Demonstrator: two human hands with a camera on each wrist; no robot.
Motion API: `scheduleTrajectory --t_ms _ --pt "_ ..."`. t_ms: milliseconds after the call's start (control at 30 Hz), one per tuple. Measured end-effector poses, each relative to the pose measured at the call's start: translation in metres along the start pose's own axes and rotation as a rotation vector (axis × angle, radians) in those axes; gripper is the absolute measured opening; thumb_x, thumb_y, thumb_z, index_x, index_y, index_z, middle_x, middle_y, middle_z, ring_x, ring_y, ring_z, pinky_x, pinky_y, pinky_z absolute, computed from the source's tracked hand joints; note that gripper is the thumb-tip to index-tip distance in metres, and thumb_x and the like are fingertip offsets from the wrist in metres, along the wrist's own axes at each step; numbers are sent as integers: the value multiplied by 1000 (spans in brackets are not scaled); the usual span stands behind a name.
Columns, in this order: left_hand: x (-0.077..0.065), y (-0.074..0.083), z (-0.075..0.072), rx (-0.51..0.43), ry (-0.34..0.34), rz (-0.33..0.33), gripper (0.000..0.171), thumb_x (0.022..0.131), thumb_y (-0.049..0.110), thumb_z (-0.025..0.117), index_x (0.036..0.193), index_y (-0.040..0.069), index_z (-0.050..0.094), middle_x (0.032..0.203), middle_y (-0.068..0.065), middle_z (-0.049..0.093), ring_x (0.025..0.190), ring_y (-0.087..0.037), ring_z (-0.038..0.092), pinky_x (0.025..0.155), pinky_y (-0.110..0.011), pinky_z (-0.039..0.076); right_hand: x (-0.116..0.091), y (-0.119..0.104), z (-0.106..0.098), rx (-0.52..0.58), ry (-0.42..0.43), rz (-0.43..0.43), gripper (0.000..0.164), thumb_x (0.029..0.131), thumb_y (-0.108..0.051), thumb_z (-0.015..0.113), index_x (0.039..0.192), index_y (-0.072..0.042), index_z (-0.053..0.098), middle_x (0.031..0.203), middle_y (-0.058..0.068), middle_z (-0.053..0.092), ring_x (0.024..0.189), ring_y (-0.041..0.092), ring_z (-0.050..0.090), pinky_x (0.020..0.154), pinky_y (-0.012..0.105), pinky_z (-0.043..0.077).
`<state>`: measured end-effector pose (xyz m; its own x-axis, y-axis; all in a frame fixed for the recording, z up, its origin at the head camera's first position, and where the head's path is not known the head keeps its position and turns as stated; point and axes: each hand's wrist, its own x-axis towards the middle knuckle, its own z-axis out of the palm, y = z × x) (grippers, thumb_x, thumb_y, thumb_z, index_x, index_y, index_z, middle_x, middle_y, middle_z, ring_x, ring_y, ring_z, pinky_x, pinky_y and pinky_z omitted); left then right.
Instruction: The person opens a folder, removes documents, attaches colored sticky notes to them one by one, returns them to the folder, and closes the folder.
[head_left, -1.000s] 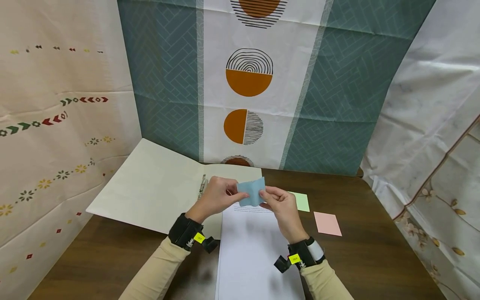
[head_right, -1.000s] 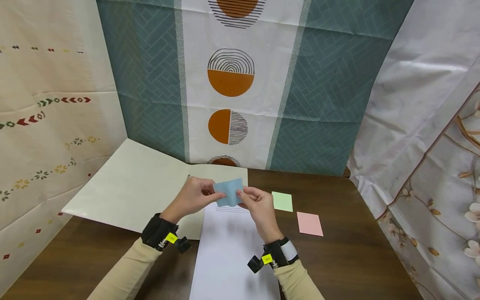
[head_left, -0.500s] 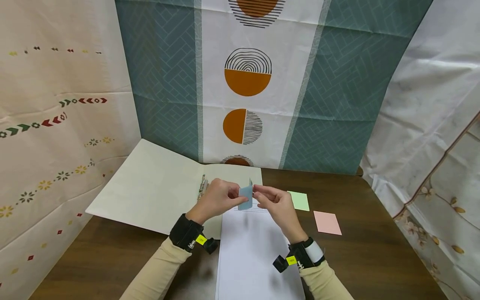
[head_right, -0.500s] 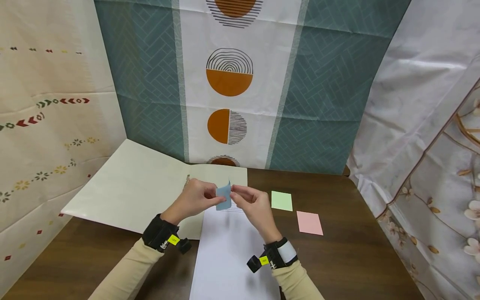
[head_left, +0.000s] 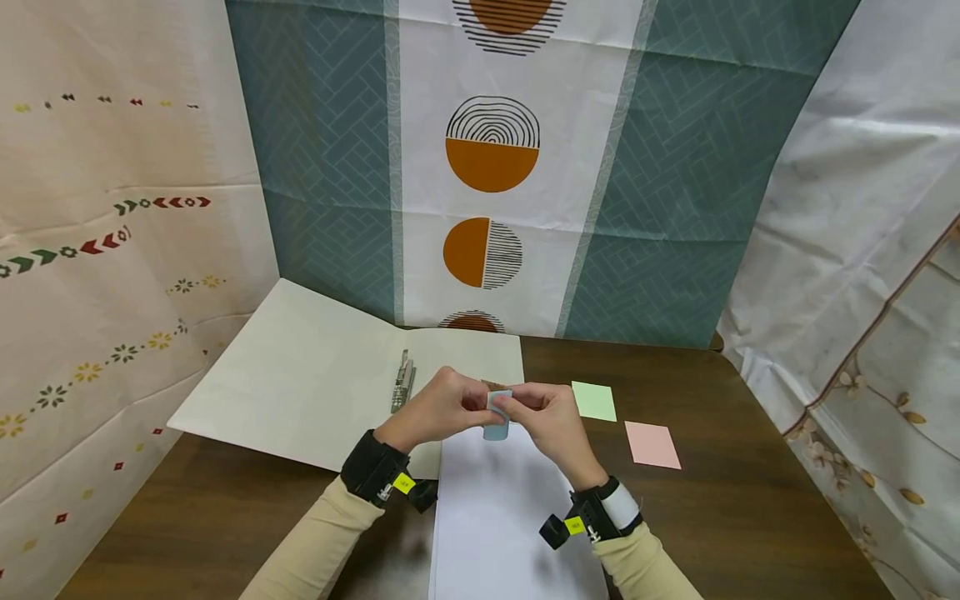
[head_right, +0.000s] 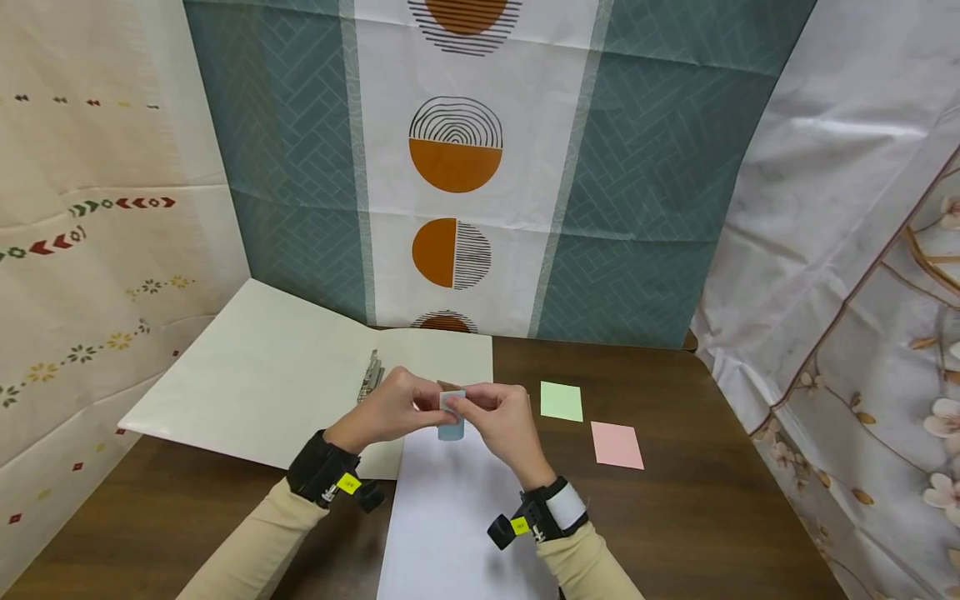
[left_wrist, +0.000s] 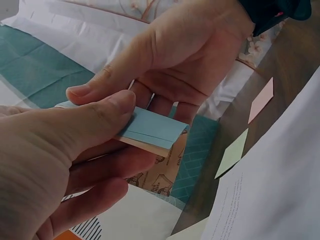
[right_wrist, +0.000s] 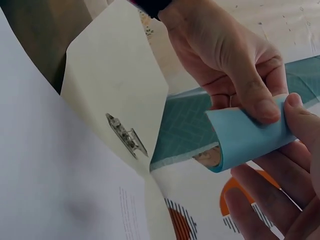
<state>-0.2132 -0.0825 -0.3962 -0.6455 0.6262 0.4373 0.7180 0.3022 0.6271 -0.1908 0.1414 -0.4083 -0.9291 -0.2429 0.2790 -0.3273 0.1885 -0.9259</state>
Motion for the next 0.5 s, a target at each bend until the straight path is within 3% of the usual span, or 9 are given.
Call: scheduleTrajectory --t_ms 267,500 --pt "-1 1 -4 -66 5 -20 18 96 8 88 81 3 79 66 -8 68 59 5 39 57 -19 31 2 1 -4 6 18 -3 19 102 -9 83 112 6 85 104 28 85 87 2 81 83 28 68" --pt "-3 4 -14 -31 61 -30 20 94 6 89 79 3 76 68 -8 72 62 2 50 59 -21 47 4 3 -12 -13 105 56 24 101 -8 83 120 6 83 112 27 85 87 1 82 83 27 69"
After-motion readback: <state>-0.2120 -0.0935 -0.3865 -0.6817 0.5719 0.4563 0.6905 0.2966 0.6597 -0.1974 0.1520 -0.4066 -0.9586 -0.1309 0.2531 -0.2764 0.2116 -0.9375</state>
